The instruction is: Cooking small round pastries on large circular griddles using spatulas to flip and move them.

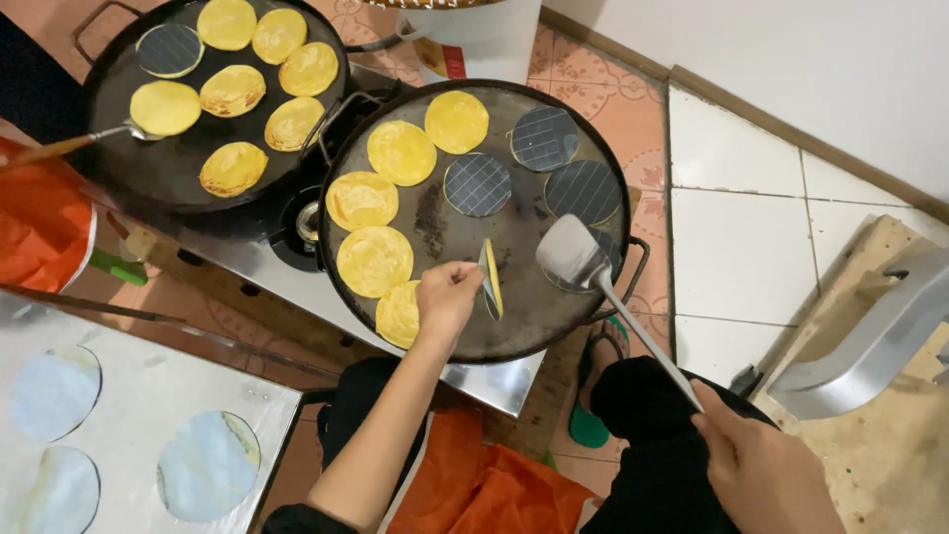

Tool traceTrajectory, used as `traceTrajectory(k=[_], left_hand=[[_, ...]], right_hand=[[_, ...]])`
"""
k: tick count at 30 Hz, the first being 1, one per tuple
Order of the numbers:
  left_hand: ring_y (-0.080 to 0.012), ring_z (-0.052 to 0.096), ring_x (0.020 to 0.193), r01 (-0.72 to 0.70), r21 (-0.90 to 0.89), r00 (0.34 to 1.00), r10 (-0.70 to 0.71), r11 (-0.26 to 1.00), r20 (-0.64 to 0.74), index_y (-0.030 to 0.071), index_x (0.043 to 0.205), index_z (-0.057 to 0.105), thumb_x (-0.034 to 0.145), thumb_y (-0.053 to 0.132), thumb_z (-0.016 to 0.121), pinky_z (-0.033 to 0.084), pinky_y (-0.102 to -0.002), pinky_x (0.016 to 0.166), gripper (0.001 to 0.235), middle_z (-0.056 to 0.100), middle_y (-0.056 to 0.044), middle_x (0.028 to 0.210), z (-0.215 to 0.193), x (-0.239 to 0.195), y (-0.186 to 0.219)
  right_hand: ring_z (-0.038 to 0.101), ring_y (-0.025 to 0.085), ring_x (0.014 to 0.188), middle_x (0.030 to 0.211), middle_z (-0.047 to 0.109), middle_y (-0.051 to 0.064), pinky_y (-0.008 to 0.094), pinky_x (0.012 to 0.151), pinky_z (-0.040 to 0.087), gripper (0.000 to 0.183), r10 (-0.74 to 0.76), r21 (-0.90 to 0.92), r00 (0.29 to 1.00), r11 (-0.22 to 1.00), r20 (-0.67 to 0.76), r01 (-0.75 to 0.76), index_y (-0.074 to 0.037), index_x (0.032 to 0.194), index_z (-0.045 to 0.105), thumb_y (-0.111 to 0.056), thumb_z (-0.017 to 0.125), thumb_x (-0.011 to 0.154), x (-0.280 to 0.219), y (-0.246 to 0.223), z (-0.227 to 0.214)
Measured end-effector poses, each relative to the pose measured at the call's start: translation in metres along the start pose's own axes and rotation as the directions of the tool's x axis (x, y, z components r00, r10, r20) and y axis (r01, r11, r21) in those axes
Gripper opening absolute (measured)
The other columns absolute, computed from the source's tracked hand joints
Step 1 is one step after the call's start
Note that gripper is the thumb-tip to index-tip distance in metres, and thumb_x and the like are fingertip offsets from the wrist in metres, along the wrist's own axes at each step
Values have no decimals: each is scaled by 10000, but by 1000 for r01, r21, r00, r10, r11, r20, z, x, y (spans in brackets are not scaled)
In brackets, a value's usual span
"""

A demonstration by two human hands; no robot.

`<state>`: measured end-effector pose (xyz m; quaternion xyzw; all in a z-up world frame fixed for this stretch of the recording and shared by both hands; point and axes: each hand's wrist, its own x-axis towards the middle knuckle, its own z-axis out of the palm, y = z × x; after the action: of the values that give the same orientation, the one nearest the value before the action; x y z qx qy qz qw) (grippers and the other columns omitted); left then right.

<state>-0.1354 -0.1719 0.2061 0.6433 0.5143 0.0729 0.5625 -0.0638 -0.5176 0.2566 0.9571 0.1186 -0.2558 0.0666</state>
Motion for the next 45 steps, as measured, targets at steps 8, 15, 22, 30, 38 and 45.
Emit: traceTrajectory(k=[8,15,22,30,38,45], left_hand=[[-201,641,741,-399,294,917,372,869,144,166,931,711,942,211,521,473,-390,747,196,700,19,793,20,4,-5],[-218,619,780,-452,361,883,351,816,311,163,954,604,976,241,515,445,-401,711,120,613,26,764,41,42,-5],[-190,769,821,-195,51,927,167,979,335,158,1285,492,975,209,545,530,-316,851,318,710,-54,930,15,25,26],[-150,602,761,-71,-493,962,190,867,195,110,1035,546,1014,-22,567,626,-307,824,135,551,-47,810,-8,19,-14],[-130,619,945,-284,-494,941,141,822,-306,154,955,583,1006,41,598,625,-304,836,125,615,-28,1025,-142,-35,-76],[-109,587,787,-421,-693,831,-57,586,-553,186,933,551,998,27,578,625,-397,857,174,611,14,975,-235,-76,-158]], right_hand=[[567,147,551,697,749,35,293,563,392,459,-161,407,970,910,182,75,-352,1472,588,-322,568,1014,-3,-56,15],[595,139,676,861,806,75,304,638,472,488,-183,785,975,620,127,14,-173,1463,638,-216,644,977,12,-62,55],[403,185,634,702,561,91,307,608,402,460,-226,889,952,449,204,-84,-121,1447,680,-150,643,989,-3,-73,41],[322,159,590,861,732,147,292,586,325,303,-220,909,942,389,252,-152,110,848,801,-78,648,1028,12,-60,60],[555,219,506,698,677,53,332,518,369,459,-387,-93,737,909,-555,407,-335,1398,654,-200,632,959,40,-28,64],[505,219,412,809,664,-22,328,362,354,493,-608,-534,533,787,-588,309,-400,1409,590,-279,671,938,52,-31,59]])
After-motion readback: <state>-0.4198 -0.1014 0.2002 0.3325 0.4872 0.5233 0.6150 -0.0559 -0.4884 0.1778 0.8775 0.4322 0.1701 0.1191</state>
